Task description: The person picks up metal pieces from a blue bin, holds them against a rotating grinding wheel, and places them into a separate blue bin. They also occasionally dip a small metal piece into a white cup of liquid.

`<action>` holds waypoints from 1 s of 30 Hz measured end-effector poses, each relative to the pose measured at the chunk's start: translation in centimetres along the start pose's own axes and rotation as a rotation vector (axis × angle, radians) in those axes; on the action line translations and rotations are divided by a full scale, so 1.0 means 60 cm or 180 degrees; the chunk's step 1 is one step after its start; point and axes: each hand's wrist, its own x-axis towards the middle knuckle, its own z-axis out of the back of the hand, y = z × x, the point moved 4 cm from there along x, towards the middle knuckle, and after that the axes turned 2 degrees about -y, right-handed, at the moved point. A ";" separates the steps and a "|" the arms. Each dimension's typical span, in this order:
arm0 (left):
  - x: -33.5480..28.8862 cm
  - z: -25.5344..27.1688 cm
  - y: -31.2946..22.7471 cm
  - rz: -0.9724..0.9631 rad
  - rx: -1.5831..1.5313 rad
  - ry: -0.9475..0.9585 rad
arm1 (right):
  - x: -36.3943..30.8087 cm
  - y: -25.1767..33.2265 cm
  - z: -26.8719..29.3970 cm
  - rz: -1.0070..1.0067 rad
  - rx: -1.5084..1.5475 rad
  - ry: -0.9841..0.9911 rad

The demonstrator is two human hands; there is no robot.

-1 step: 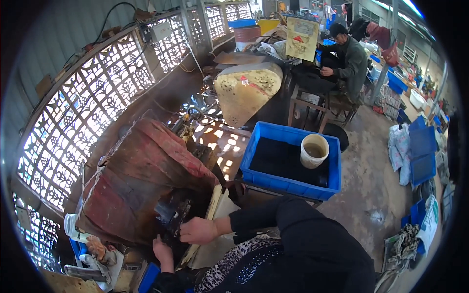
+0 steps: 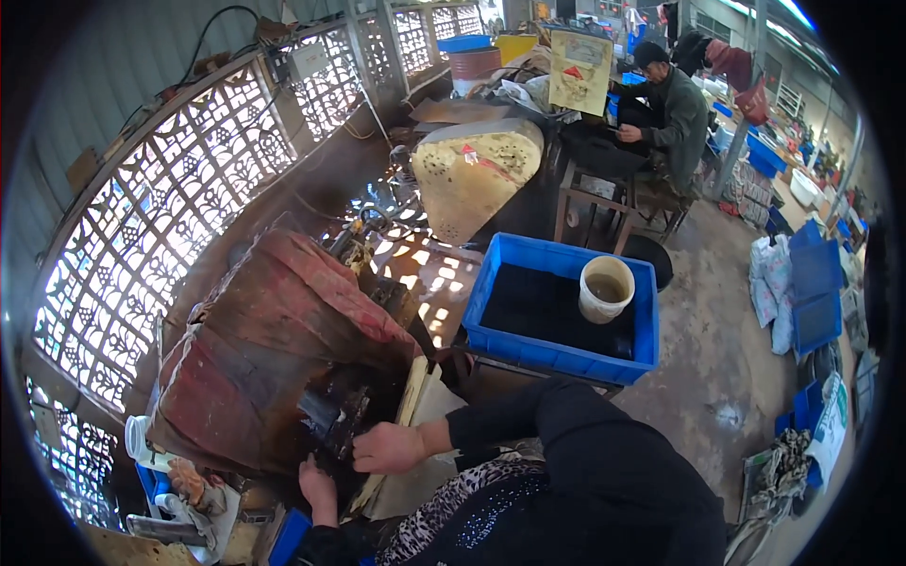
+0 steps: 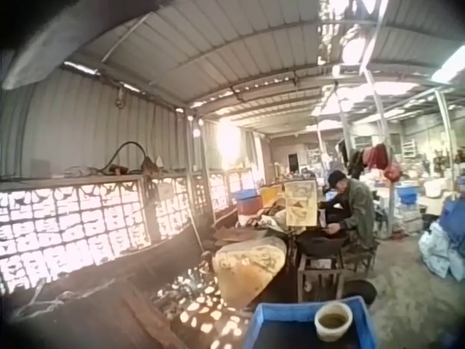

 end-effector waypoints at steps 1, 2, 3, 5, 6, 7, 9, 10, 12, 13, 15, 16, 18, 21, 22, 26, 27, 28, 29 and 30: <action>-0.002 -0.011 -0.007 0.0042 -0.0007 0.0265 | -0.014 0.005 0.003 -0.0028 -0.0014 -0.0021; -0.003 -0.019 -0.011 0.0089 -0.0009 0.0529 | -0.027 0.010 0.004 0.0016 0.0046 0.0061; -0.002 -0.020 -0.014 0.0066 -0.0004 0.0547 | -0.038 0.014 0.003 0.0062 0.0109 0.0145; 0.006 -0.013 -0.027 0.0043 0.0046 0.0632 | -0.058 0.019 0.004 0.0095 0.0173 0.0220; 0.009 -0.013 -0.031 0.0035 0.0069 0.0672 | -0.067 0.021 0.005 0.0128 0.0215 0.0261; 0.012 -0.018 -0.032 0.0024 0.0069 0.0685 | -0.075 0.022 0.005 0.0162 0.0258 0.0304; 0.016 -0.040 -0.027 -0.0115 0.0424 0.1084 | -0.082 0.023 0.004 0.0193 0.0299 0.0346; 0.017 -0.052 -0.024 -0.0181 0.0603 0.1277 | -0.083 0.025 0.005 0.0197 0.0328 0.0330; 0.015 -0.076 -0.002 -0.0165 0.0671 0.1282 | -0.082 0.029 0.005 0.0214 0.0394 0.0308; 0.012 -0.089 0.009 -0.0150 0.0739 0.1282 | -0.081 0.031 0.005 0.0222 0.0397 0.0315; 0.007 -0.116 0.014 -0.0138 0.0787 0.1270 | -0.083 0.029 0.004 0.0149 0.0457 0.0403; 0.006 -0.129 0.013 -0.0185 0.0808 0.1417 | -0.082 0.028 0.002 0.0114 0.0482 0.0443; -0.002 -0.148 0.019 -0.0271 0.0850 0.1704 | -0.079 0.029 -0.004 0.0079 0.0535 0.0551; -0.015 -0.135 0.042 -0.0121 0.0700 0.1581 | -0.070 0.016 -0.019 0.0016 0.0651 0.0763; -0.019 -0.125 0.052 -0.0027 0.0634 0.1533 | -0.065 -0.002 -0.028 -0.0612 0.0578 0.0803; 0.008 -0.031 0.033 -0.0009 0.0553 0.0986 | -0.076 -0.111 -0.059 -0.2889 0.0351 -0.0006; 0.029 -0.001 0.001 0.0333 0.0151 0.0915 | -0.092 -0.155 -0.077 -0.3996 0.1618 -0.0091; 0.038 0.037 -0.023 0.0767 -0.0211 0.0798 | -0.082 -0.177 -0.094 -0.4979 0.2989 -0.0092; 0.047 0.058 -0.045 0.0864 -0.0178 0.0784 | -0.070 -0.193 -0.107 -0.4954 0.3036 0.0014; 0.057 0.072 -0.067 0.1146 -0.0608 0.0674 | -0.064 -0.207 -0.120 -0.4834 0.3665 -0.0371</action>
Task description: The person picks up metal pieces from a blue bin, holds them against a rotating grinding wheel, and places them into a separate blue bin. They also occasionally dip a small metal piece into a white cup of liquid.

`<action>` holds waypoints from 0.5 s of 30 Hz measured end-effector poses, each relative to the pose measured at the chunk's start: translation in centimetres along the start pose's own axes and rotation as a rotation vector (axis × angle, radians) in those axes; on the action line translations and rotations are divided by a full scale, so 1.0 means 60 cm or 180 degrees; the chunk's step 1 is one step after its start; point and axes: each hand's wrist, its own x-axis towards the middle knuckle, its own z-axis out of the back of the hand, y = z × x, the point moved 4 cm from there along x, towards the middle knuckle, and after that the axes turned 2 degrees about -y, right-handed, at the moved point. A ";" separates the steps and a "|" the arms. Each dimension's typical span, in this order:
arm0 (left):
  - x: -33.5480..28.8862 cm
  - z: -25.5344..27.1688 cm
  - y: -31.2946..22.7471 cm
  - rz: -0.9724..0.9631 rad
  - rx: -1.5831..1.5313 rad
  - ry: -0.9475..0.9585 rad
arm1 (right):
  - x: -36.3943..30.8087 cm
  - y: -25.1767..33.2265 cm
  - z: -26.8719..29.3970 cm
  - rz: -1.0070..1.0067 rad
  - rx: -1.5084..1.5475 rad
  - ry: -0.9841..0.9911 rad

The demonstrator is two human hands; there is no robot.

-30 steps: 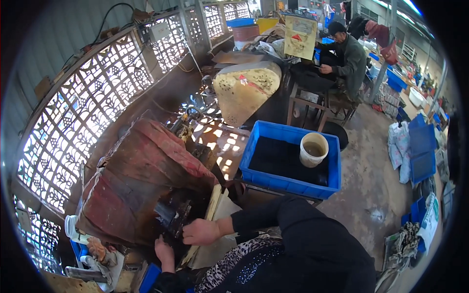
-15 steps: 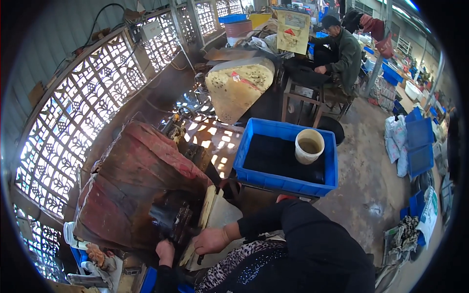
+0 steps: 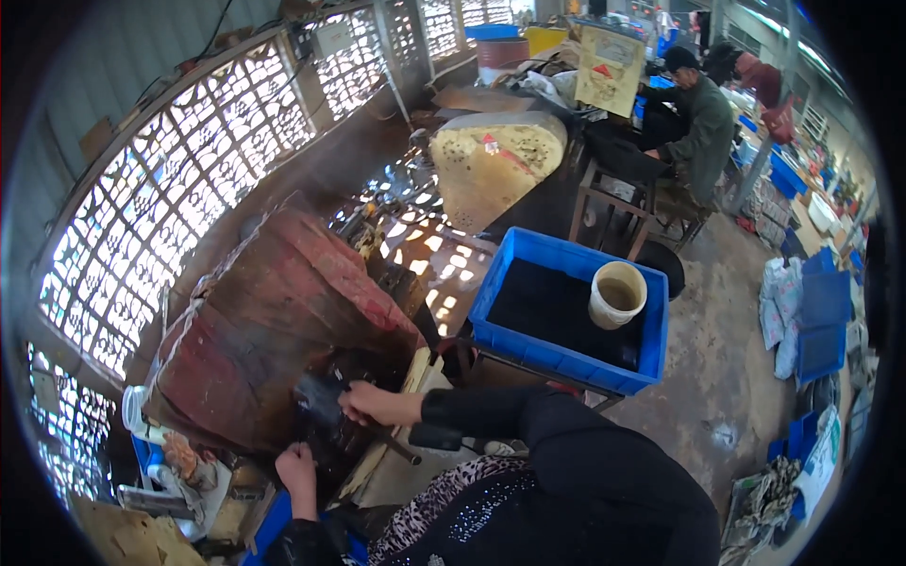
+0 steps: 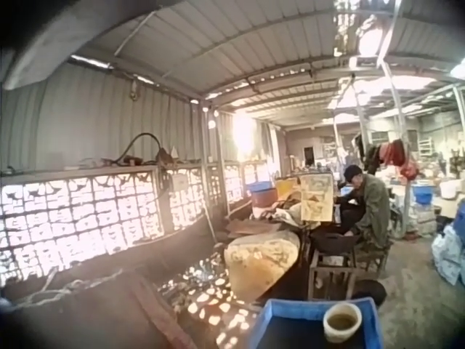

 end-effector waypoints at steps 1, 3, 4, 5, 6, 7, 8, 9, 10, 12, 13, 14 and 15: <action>-0.006 0.002 -0.014 0.0203 -0.0477 -0.0062 | 0.013 0.003 -0.007 0.0093 0.0622 0.0180; -0.026 0.003 -0.040 -0.0037 -0.0155 -0.0269 | 0.032 -0.003 -0.039 -0.0066 0.0980 0.0171; -0.029 0.003 -0.060 -0.0336 0.0176 -0.0455 | 0.037 -0.004 -0.056 -0.0183 0.1364 0.0118; -0.032 0.002 -0.082 -0.0644 0.0503 -0.0644 | 0.037 -0.004 -0.066 -0.0288 0.1746 0.0053; -0.036 -0.001 -0.092 -0.0631 0.0473 -0.0692 | 0.030 0.000 -0.082 -0.0270 0.1692 0.0066; -0.041 -0.009 -0.101 -0.0583 0.0619 -0.0615 | 0.019 0.004 -0.098 -0.0163 0.1854 0.0158; -0.043 -0.018 -0.107 -0.0543 0.0760 -0.0539 | 0.011 0.012 -0.105 -0.0049 0.2014 0.0249; -0.047 -0.022 -0.109 -0.0493 0.0916 -0.0467 | 0.014 0.006 -0.107 -0.0003 0.1994 0.0242; -0.045 -0.023 -0.110 -0.0529 0.0895 -0.0496 | 0.018 0.001 -0.106 0.0091 0.1750 0.0160; -0.053 -0.033 -0.105 -0.0925 0.0968 -0.0388 | 0.024 -0.013 -0.102 0.0213 0.1271 0.0007; -0.055 -0.037 -0.103 -0.1114 0.1014 -0.0325 | 0.029 -0.019 -0.090 0.0215 0.1269 0.0008; -0.059 -0.040 -0.093 -0.1058 0.1009 -0.0320 | 0.019 -0.002 -0.073 0.0987 0.0180 0.0135; -0.061 -0.044 -0.074 -0.0559 0.0090 -0.0068 | 0.006 0.011 -0.058 0.1731 -0.0907 0.0297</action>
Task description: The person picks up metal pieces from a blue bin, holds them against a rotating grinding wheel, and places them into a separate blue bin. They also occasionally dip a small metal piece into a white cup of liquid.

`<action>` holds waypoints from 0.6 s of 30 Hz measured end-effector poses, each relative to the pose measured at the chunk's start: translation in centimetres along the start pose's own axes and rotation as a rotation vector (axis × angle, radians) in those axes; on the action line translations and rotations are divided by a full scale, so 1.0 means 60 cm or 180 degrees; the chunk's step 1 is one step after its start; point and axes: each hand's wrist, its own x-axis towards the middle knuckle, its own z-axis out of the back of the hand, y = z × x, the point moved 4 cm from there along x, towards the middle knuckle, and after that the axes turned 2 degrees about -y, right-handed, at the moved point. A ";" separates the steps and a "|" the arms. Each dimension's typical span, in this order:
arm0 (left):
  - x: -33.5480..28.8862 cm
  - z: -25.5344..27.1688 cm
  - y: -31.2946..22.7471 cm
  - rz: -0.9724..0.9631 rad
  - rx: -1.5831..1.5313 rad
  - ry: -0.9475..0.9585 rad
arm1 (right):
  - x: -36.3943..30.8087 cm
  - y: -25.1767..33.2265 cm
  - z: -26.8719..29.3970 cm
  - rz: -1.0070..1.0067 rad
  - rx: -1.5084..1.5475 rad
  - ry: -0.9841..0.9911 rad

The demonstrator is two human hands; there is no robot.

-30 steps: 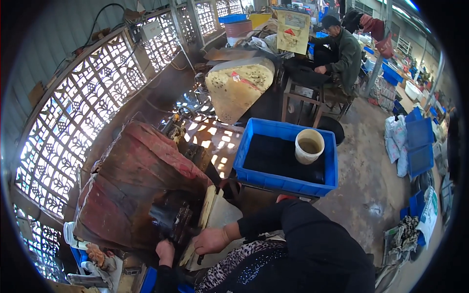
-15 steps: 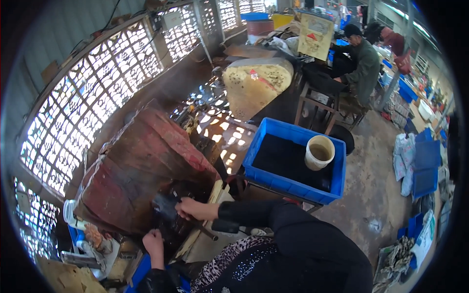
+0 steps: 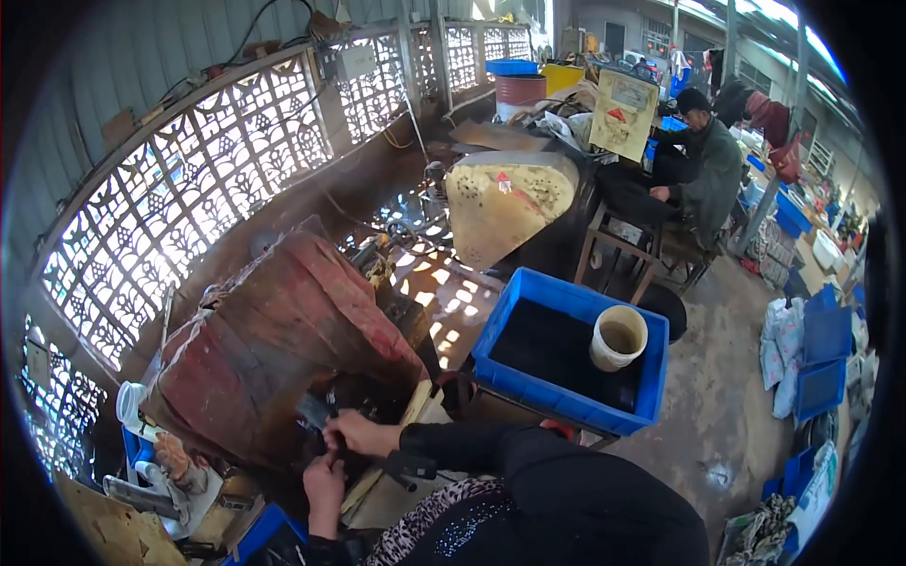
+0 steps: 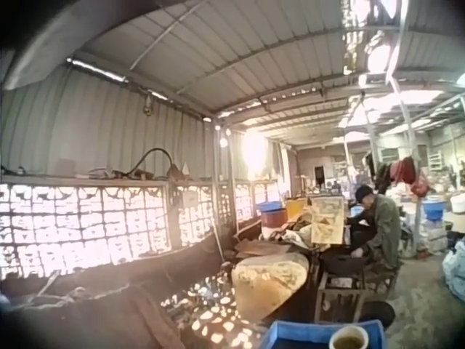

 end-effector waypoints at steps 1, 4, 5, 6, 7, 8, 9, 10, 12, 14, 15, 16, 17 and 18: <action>-0.015 -0.003 0.019 0.0560 -0.0905 0.0159 | -0.008 0.000 0.005 0.0731 -0.0988 0.0393; -0.017 0.027 0.030 0.1061 -0.2233 0.0380 | -0.010 0.037 0.091 0.1244 -0.1461 0.0324; -0.001 0.041 0.024 0.1080 -0.2405 0.0356 | -0.008 0.028 0.134 0.1335 -0.1739 0.0323; 0.027 0.043 0.033 0.0808 -0.2362 0.0276 | -0.001 0.000 0.179 0.1805 -0.1718 0.0241; 0.033 0.036 0.059 0.1215 -0.2837 0.0220 | -0.002 0.001 0.197 0.1262 -0.1258 0.0393; 0.061 0.025 0.077 0.1113 -0.2992 0.0148 | 0.012 -0.056 0.249 0.0795 0.0166 0.0088; 0.021 0.020 0.144 0.1434 -0.3003 -0.0154 | -0.006 0.003 0.184 -0.0650 0.2163 0.0031; 0.021 0.015 0.170 0.1551 -0.2990 -0.0137 | -0.016 0.021 0.179 -0.0701 0.2157 -0.0063; 0.019 0.006 0.196 0.1721 -0.2957 -0.0116 | -0.018 0.018 0.172 -0.0801 0.2173 -0.0147; 0.016 -0.004 0.202 0.1831 -0.2804 -0.0072 | -0.021 0.011 0.166 -0.0882 0.2112 -0.0035; 0.015 -0.008 0.201 0.1863 -0.2732 -0.0055 | -0.025 0.010 0.164 -0.0899 0.2075 0.0022; 0.014 -0.009 0.199 0.1909 -0.2711 -0.0068 | -0.030 0.008 0.160 -0.0934 0.2099 0.0050; 0.014 -0.013 0.192 0.1891 -0.2758 -0.0064 | -0.033 0.007 0.160 -0.0946 0.2056 0.0040; 0.017 -0.018 0.184 0.1871 -0.2804 -0.0068 | -0.035 0.007 0.160 -0.0954 0.2012 0.0038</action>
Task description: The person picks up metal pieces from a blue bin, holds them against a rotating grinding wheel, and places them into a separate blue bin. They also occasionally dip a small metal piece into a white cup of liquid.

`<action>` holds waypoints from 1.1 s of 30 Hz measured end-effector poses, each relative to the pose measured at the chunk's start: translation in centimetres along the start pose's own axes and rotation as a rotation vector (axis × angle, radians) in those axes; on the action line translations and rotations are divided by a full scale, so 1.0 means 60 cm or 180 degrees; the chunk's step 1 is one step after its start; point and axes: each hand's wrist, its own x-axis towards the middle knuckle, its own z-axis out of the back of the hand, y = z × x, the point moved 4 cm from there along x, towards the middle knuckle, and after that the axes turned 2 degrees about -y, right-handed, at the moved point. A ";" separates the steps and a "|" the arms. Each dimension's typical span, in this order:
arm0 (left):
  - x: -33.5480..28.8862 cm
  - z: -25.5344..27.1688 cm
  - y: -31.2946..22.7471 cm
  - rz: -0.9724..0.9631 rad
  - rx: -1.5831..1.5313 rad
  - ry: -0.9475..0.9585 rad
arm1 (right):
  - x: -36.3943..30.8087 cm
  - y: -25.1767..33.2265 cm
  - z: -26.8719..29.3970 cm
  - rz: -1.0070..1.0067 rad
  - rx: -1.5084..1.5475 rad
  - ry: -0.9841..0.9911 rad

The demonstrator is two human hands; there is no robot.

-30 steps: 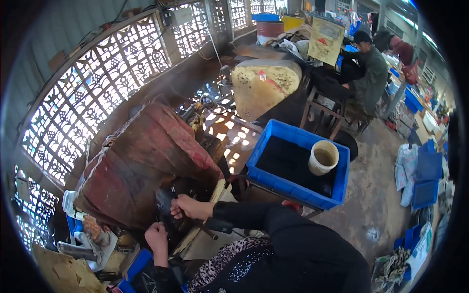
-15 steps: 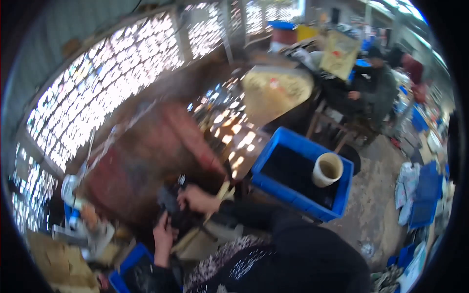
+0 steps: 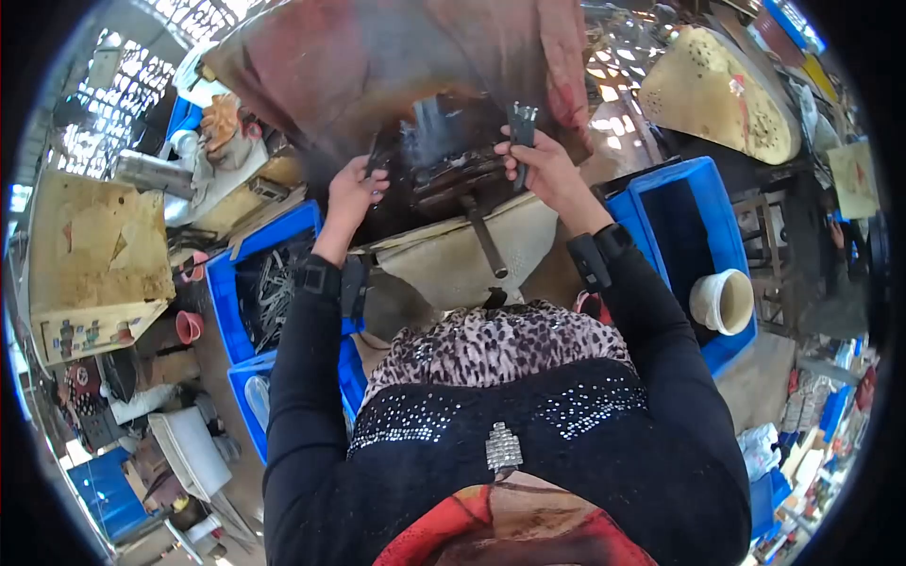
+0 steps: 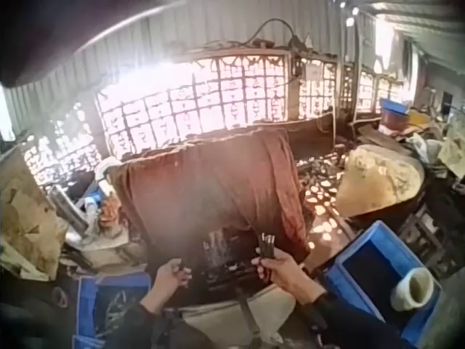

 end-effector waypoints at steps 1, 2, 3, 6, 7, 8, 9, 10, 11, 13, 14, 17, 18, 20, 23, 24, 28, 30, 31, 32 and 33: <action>0.005 -0.007 0.003 0.0023 0.0016 -0.0056 | -0.001 -0.003 -0.001 -0.0008 -0.0036 -0.0003; 0.012 -0.016 0.006 0.0020 -0.0027 0.0126 | 0.000 -0.005 -0.003 -0.0057 -0.0010 0.0066; 0.016 -0.028 0.006 0.0019 -0.0068 0.0337 | 0.000 0.000 0.006 0.0058 -0.0386 -0.0077; 0.028 -0.055 0.005 0.0082 0.0335 0.0407 | 0.007 0.008 0.025 0.0309 -0.1122 -0.0395; 0.035 -0.056 0.009 0.0089 0.0354 0.0408 | 0.011 0.010 0.027 0.0410 -0.1590 -0.0465; 0.043 -0.056 0.018 -0.0112 0.0622 0.0389 | 0.013 0.013 0.027 0.0506 -0.2062 -0.0529; 0.050 -0.058 0.027 -0.0314 0.0891 0.0377 | 0.012 0.014 0.027 0.0604 -0.2536 -0.0598; 0.057 -0.058 0.036 -0.0518 0.1158 0.0370 | 0.010 0.010 0.027 0.0599 -0.2522 -0.0606; 0.063 -0.067 0.034 -0.0523 0.1164 0.0400 | 0.007 0.010 0.029 0.0633 -0.2597 -0.0642; 0.068 -0.087 0.022 -0.1246 0.1976 0.0533 | 0.002 0.009 0.031 0.0699 -0.2749 -0.0705; 0.067 -0.097 0.017 -0.1612 0.2376 0.0590 | 0.001 0.009 0.033 0.0699 -0.2747 -0.0726; 0.067 -0.109 0.010 -0.1684 0.2448 0.0812 | 0.000 0.013 0.037 0.0650 -0.2663 -0.0666; 0.065 -0.112 0.007 -0.1718 0.2482 0.0911 | 0.000 0.014 0.040 0.0657 -0.2664 -0.0689; 0.061 -0.115 0.002 -0.1817 0.2574 0.0952 | 0.002 0.010 0.041 0.0574 -0.2483 -0.0496; 0.057 -0.109 0.003 -0.1965 0.2766 0.0929 | 0.003 0.012 0.035 0.0508 -0.2330 -0.0326; 0.059 -0.110 0.002 -0.2055 0.2869 0.0932 | 0.003 0.013 0.034 0.0479 -0.2254 -0.0289; 0.062 -0.109 -0.003 -0.2259 0.3108 0.0967 | 0.001 0.016 0.034 0.0365 -0.2269 -0.0214; 0.061 -0.107 -0.005 -0.2337 0.3189 0.1052 | 0.002 0.017 0.033 0.0322 -0.2310 -0.0191; 0.061 -0.107 -0.005 -0.2335 0.3190 0.1052 | 0.003 0.016 0.034 0.0317 -0.2333 -0.0202; 0.061 -0.107 -0.005 -0.2337 0.3170 0.1063 | 0.003 0.015 0.036 0.0314 -0.2355 -0.0214; 0.060 -0.107 -0.005 -0.2341 0.3150 0.1076 | 0.004 0.015 0.038 0.0311 -0.2377 -0.0228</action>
